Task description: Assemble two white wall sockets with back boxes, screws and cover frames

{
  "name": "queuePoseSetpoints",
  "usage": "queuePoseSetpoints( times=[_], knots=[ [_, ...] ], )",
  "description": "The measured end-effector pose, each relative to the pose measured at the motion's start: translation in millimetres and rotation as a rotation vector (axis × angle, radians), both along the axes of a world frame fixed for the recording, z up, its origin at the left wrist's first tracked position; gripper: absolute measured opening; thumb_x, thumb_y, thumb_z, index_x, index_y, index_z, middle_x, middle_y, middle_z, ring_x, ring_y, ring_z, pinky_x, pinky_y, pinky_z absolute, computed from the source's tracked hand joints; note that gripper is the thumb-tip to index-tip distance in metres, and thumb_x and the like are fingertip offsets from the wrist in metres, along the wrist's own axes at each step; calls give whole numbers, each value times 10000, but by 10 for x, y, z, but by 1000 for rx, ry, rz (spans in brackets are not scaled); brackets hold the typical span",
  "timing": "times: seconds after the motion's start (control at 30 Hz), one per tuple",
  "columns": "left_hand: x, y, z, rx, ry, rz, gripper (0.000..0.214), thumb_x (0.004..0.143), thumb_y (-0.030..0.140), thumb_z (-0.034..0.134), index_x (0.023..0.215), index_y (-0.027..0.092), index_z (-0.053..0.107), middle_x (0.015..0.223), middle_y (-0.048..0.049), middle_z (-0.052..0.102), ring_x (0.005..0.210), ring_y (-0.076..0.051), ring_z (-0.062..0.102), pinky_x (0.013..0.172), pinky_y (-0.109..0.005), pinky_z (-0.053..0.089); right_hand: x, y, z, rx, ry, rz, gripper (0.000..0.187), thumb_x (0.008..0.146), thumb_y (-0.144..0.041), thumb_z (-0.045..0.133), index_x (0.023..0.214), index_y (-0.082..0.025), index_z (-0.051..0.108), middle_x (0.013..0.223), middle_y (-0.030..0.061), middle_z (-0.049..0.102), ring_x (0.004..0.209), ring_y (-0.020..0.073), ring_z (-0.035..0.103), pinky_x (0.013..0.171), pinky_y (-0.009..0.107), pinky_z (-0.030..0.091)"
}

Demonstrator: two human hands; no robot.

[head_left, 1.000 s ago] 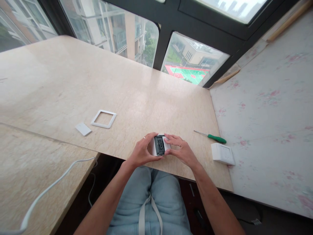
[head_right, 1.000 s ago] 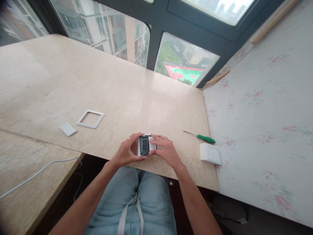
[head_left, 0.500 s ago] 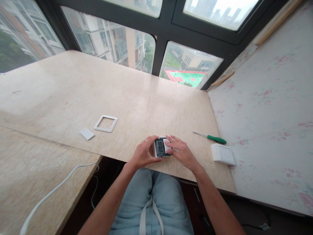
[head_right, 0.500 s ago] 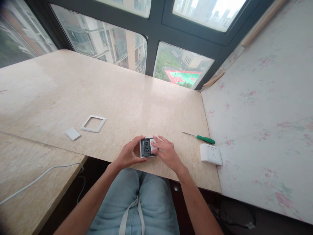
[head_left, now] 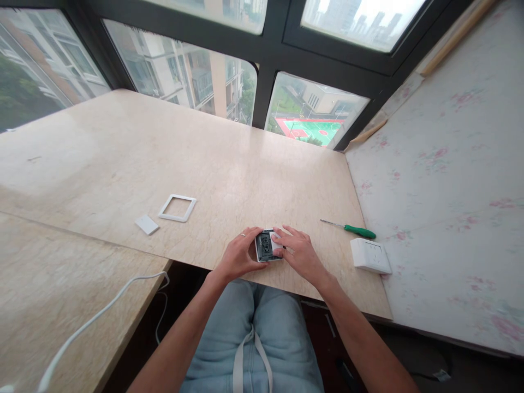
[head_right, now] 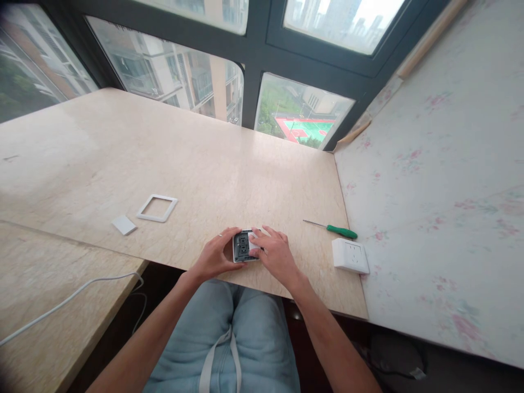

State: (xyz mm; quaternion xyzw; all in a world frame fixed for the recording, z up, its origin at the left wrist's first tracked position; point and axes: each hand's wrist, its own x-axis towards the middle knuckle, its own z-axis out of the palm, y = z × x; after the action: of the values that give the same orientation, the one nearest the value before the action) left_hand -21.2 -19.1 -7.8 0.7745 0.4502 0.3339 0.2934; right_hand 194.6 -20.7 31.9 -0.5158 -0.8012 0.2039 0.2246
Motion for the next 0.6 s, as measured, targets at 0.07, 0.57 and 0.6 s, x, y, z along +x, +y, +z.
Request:
queuePoseSetpoints(
  times=[0.07,0.57,0.6],
  knots=[
    [4,5,-7,-3,7,-3,839,652,386,839,1376,250,439,1367,-114,580,1298,-318,526,1101,-513,411,-4,0,2,7,-7,0,297,890,-298,654,1182,-339,690,1348,53,625,1317,341,515,1050,615,379],
    [164,124,56,27,161,-75,873,650,444,843,1401,250,442,1441,-132,521,1389,-338,413,1136,-543,316,297,-56,-139,69,84,-21,588,865,-550,621,1372,-273,514,1360,104,604,1296,308,517,1090,529,367],
    [174,134,56,29,163,-78,877,645,440,846,1401,254,442,1427,-127,535,1385,-338,418,1134,-544,316,311,-47,-137,81,78,-16,581,866,-543,625,1368,-272,514,1352,105,608,1286,310,523,1089,531,364]
  ],
)
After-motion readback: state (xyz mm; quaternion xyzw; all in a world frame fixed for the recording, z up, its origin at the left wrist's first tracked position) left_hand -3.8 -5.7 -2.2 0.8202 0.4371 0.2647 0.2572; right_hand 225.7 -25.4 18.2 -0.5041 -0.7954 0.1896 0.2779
